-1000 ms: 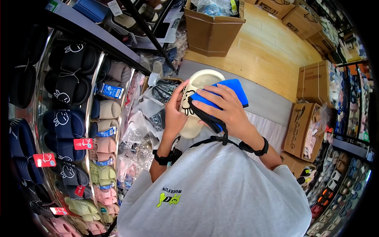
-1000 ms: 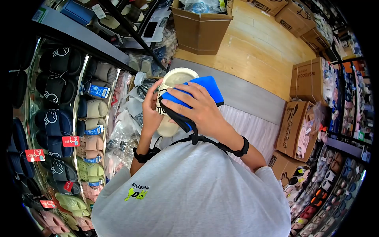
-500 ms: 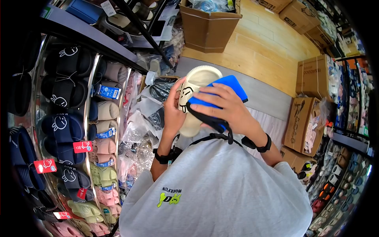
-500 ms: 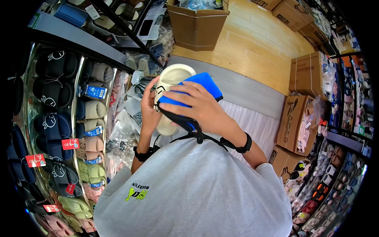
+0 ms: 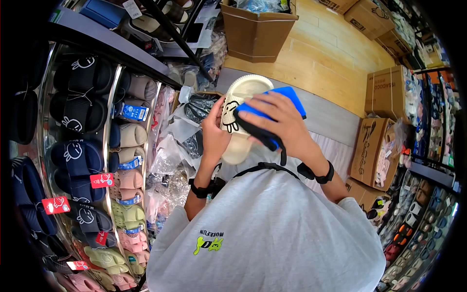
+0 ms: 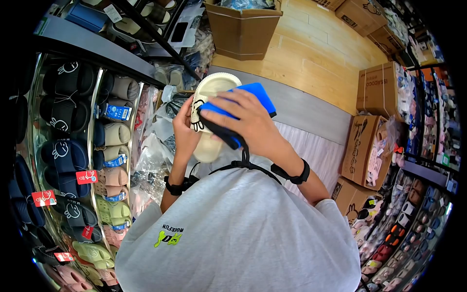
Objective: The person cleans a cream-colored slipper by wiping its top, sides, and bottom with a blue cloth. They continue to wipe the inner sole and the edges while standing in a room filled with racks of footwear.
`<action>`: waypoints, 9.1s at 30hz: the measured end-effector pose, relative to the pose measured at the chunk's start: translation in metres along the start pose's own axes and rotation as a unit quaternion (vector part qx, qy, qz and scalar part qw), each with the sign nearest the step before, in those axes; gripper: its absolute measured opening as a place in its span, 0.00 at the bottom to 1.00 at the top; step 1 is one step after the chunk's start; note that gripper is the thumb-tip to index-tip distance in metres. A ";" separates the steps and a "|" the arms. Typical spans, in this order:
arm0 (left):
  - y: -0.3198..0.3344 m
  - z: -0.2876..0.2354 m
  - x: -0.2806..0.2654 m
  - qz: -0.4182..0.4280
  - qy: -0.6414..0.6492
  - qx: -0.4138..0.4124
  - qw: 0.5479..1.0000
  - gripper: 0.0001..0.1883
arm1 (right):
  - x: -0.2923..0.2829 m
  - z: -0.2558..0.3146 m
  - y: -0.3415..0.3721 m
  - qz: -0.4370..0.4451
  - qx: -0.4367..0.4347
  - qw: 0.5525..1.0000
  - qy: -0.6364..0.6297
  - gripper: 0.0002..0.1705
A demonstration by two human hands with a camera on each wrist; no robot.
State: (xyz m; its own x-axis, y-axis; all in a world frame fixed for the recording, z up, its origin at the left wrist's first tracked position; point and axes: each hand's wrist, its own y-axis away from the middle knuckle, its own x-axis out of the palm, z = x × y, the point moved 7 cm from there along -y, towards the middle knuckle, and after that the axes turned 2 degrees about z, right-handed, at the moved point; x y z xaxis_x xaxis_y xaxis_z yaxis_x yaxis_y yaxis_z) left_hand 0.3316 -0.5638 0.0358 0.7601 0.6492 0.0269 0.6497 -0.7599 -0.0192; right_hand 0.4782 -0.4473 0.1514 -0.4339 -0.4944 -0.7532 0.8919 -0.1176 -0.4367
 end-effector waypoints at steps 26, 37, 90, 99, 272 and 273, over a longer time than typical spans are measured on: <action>0.010 0.015 -0.018 -0.028 0.011 0.014 0.999 0.31 | 0.016 0.010 -0.003 0.001 -0.038 0.998 0.044 0.33; 0.007 0.018 -0.024 -0.019 -0.027 -0.009 0.999 0.32 | 0.025 0.003 -0.001 -0.006 -0.039 0.999 0.010 0.35; 0.011 0.010 -0.007 0.044 -0.028 -0.003 0.999 0.34 | 0.026 0.027 0.009 0.039 -0.063 0.997 -0.013 0.35; 0.020 -0.006 -0.014 0.001 -0.080 0.018 0.997 0.34 | 0.018 0.024 0.003 0.018 -0.035 0.999 0.013 0.34; 0.014 -0.031 -0.006 0.052 -0.189 0.103 0.975 0.32 | 0.036 0.035 0.016 0.033 -0.097 0.994 -0.030 0.34; 0.014 -0.032 -0.004 0.055 -0.175 0.095 0.978 0.30 | 0.039 0.038 0.018 0.054 -0.119 0.991 -0.010 0.34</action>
State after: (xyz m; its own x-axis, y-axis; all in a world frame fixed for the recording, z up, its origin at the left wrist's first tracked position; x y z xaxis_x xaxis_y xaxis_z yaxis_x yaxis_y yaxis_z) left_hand 0.3378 -0.5780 0.0677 0.7604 0.5595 -0.3296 0.5276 -0.8282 -0.1887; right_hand 0.4823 -0.5009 0.1329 -0.3332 -0.5102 -0.7928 0.8764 0.1425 -0.4601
